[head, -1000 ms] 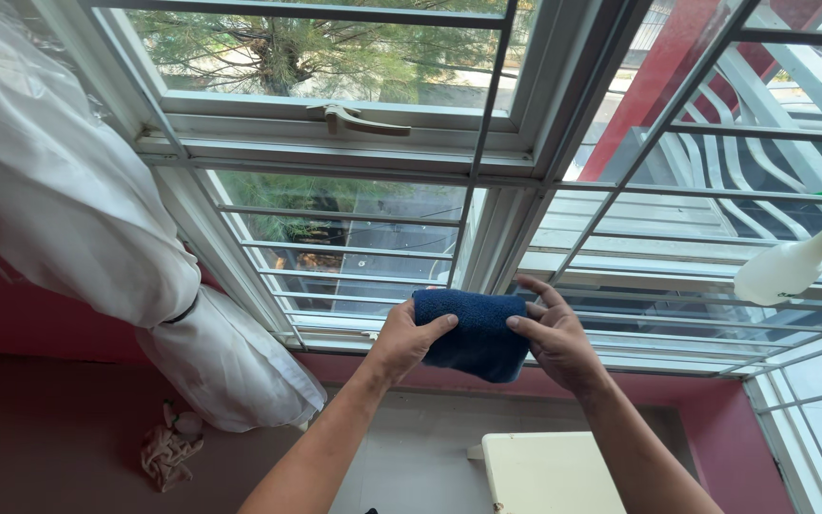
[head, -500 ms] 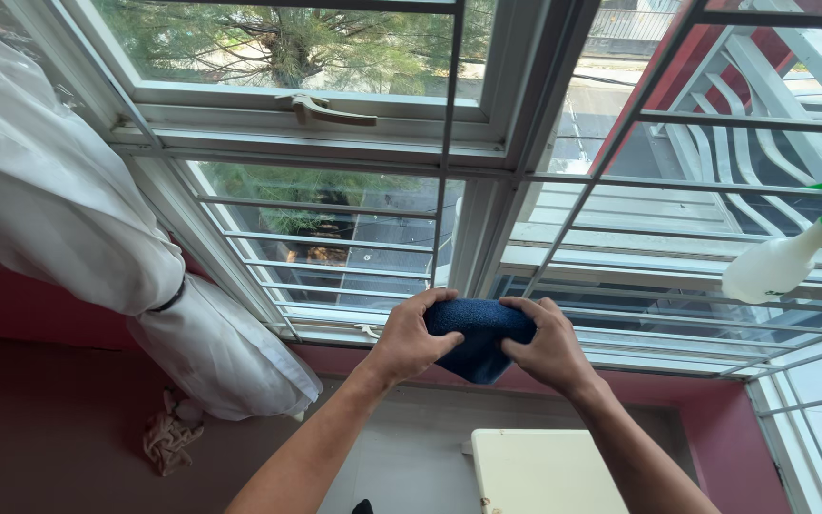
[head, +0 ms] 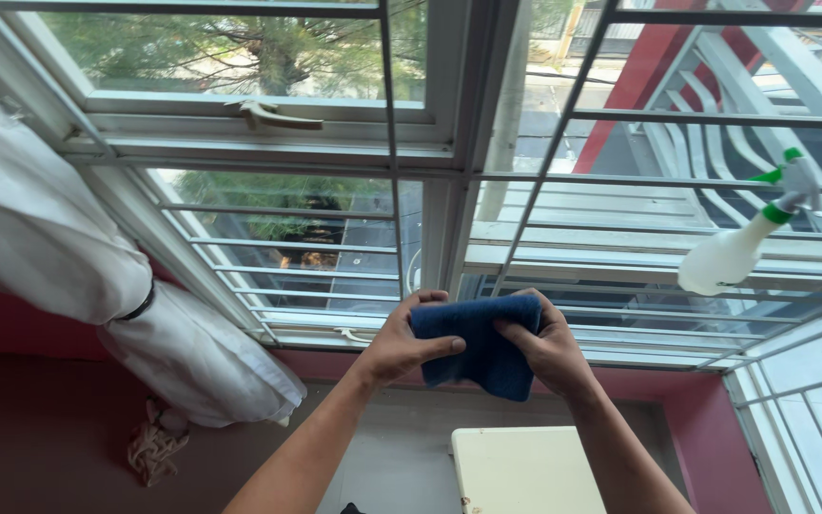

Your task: The person picks up a spray bottle and a cloth, sprays the window glass with the spray bottle, and wipes the glass with the cloth.

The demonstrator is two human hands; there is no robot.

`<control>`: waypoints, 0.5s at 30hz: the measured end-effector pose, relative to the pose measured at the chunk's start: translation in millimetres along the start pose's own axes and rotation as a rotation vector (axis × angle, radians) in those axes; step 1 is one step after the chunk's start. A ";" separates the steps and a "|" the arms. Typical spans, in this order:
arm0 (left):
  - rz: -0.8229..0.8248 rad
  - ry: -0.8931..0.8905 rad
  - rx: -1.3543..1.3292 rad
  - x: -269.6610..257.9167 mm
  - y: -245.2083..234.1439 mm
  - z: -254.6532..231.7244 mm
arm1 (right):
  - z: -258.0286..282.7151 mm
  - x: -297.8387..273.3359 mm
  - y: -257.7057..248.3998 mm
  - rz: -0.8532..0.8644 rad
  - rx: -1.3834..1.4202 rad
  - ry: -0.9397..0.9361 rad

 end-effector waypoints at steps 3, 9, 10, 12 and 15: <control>0.128 0.000 -0.148 1.8 15.4 -2.8 | 5.3 -0.6 -1.1 -0.031 0.461 0.040; 0.129 -0.232 -0.421 6.8 18.6 -13.8 | 20.9 -0.1 0.6 -0.193 0.614 0.153; 0.134 -0.230 -0.423 8.9 16.3 -14.8 | 23.4 0.2 0.2 -0.136 0.643 0.182; 0.117 -0.258 -0.609 14.5 9.8 -11.0 | 23.7 2.3 -1.4 -0.083 0.667 0.209; 0.145 -0.165 -0.715 20.1 4.5 4.2 | 11.3 0.8 3.6 -0.034 0.709 0.312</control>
Point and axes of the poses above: each hand's wrist, its own x-axis towards the middle knuckle, its own y-axis out of the palm, z = x × y, the point moved 2 cm from there along x, towards the middle knuckle, and after that the axes turned 15 degrees about x, right-handed, at the moved point
